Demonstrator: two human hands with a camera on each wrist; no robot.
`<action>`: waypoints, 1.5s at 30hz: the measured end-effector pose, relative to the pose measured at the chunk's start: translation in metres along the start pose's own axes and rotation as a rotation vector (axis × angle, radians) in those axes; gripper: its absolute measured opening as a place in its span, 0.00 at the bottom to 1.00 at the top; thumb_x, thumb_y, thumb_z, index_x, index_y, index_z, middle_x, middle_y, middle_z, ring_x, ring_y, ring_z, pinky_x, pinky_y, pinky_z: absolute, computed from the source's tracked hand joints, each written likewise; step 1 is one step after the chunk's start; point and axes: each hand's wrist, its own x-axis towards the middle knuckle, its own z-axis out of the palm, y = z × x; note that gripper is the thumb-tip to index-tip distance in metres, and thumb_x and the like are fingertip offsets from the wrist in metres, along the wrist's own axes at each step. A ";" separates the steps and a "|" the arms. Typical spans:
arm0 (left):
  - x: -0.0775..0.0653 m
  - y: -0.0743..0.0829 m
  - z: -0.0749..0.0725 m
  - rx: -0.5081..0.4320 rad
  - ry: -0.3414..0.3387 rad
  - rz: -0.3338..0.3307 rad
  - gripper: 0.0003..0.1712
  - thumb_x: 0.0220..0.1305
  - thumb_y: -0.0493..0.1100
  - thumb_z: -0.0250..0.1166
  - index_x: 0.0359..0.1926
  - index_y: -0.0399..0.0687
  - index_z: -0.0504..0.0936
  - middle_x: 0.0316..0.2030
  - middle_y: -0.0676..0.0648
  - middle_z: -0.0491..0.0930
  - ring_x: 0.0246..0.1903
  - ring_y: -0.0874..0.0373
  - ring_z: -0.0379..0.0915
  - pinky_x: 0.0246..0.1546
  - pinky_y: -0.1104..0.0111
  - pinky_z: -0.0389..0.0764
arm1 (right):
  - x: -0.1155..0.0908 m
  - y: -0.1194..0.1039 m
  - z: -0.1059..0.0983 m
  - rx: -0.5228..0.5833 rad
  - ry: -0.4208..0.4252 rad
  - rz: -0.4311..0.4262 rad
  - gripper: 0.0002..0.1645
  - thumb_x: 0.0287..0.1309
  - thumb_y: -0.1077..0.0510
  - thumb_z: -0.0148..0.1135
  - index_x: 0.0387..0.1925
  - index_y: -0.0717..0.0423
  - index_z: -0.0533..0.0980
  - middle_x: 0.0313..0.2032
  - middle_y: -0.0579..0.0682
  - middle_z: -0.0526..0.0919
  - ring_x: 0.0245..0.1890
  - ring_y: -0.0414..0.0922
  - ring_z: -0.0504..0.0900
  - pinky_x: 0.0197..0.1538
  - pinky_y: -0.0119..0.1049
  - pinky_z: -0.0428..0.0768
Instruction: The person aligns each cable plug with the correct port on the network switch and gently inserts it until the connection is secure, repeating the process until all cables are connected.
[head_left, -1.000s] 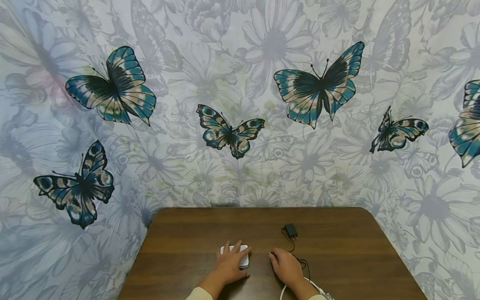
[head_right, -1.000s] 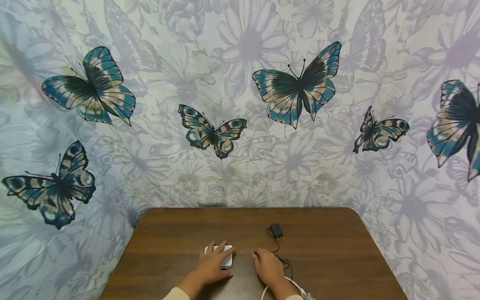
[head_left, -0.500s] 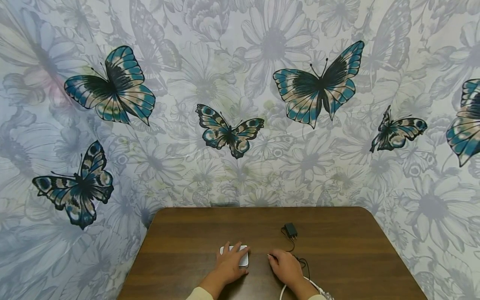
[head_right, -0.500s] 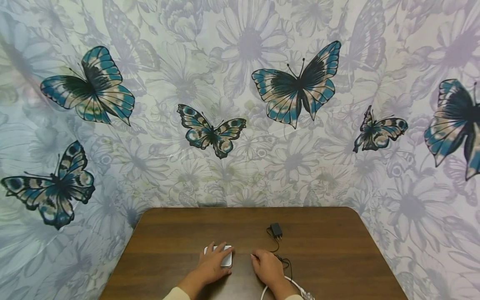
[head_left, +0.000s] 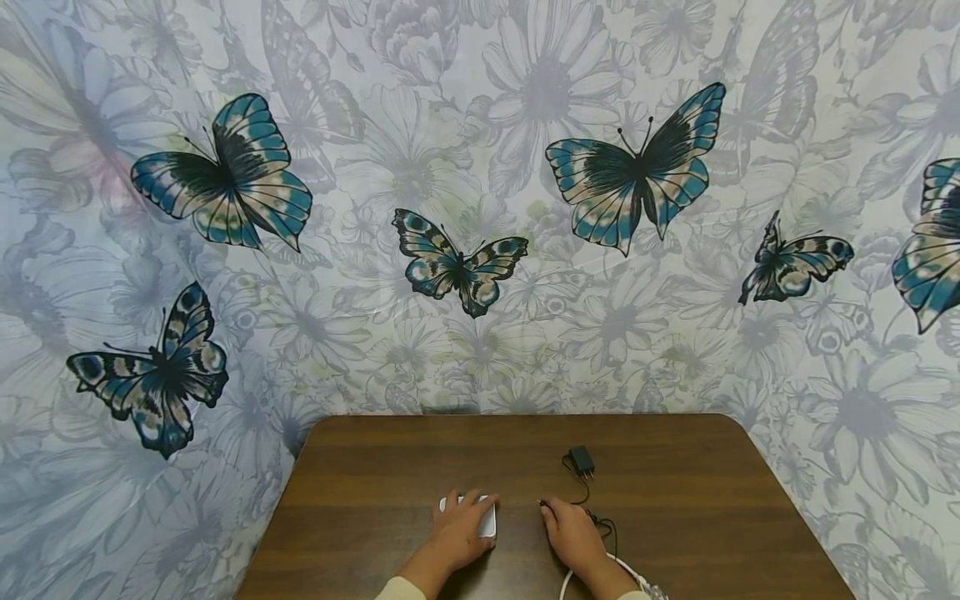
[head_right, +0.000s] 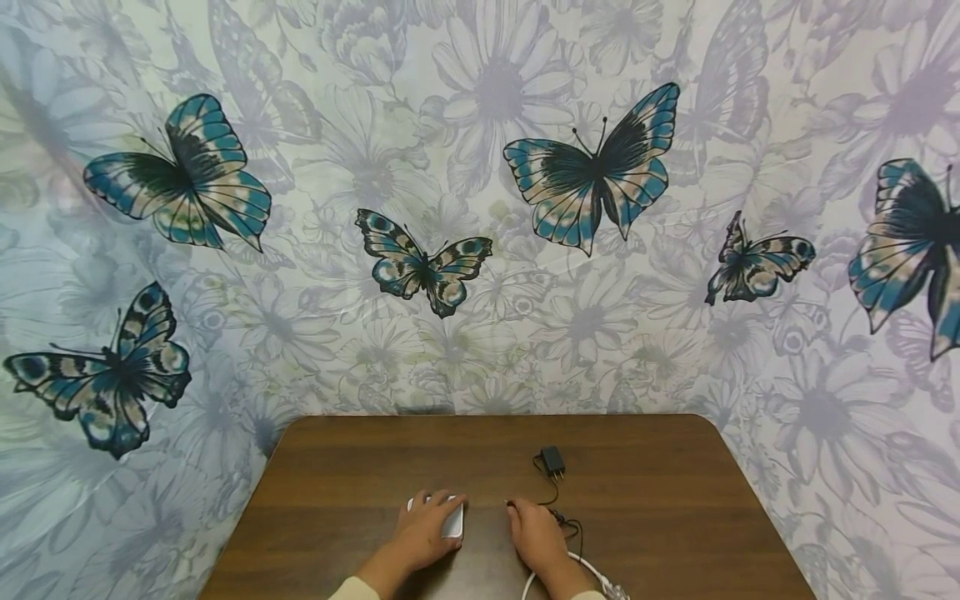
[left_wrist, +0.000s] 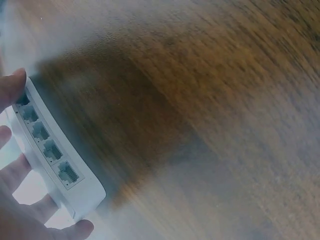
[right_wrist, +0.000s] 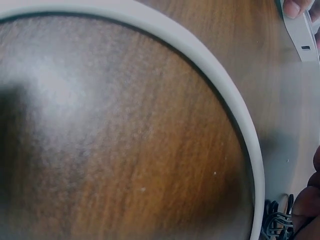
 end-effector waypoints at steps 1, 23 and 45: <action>0.000 0.000 0.000 -0.003 0.000 -0.002 0.40 0.45 0.55 0.79 0.62 0.63 0.77 0.58 0.47 0.77 0.57 0.39 0.68 0.45 0.38 0.71 | 0.000 0.000 0.000 0.004 0.003 0.003 0.08 0.68 0.57 0.59 0.43 0.53 0.82 0.34 0.44 0.86 0.32 0.40 0.84 0.33 0.39 0.80; -0.004 0.002 -0.004 -0.010 0.026 -0.004 0.28 0.57 0.55 0.71 0.60 0.68 0.78 0.58 0.46 0.74 0.55 0.40 0.69 0.43 0.37 0.72 | 0.001 -0.012 -0.002 0.009 -0.012 0.025 0.04 0.65 0.53 0.63 0.36 0.47 0.82 0.31 0.38 0.84 0.28 0.35 0.80 0.28 0.35 0.75; -0.004 0.008 -0.010 -0.099 -0.012 0.030 0.27 0.62 0.59 0.66 0.61 0.67 0.75 0.60 0.44 0.67 0.58 0.42 0.66 0.43 0.43 0.75 | 0.004 -0.018 -0.002 0.017 -0.052 -0.004 0.03 0.65 0.51 0.63 0.38 0.43 0.82 0.31 0.36 0.83 0.26 0.30 0.75 0.27 0.33 0.72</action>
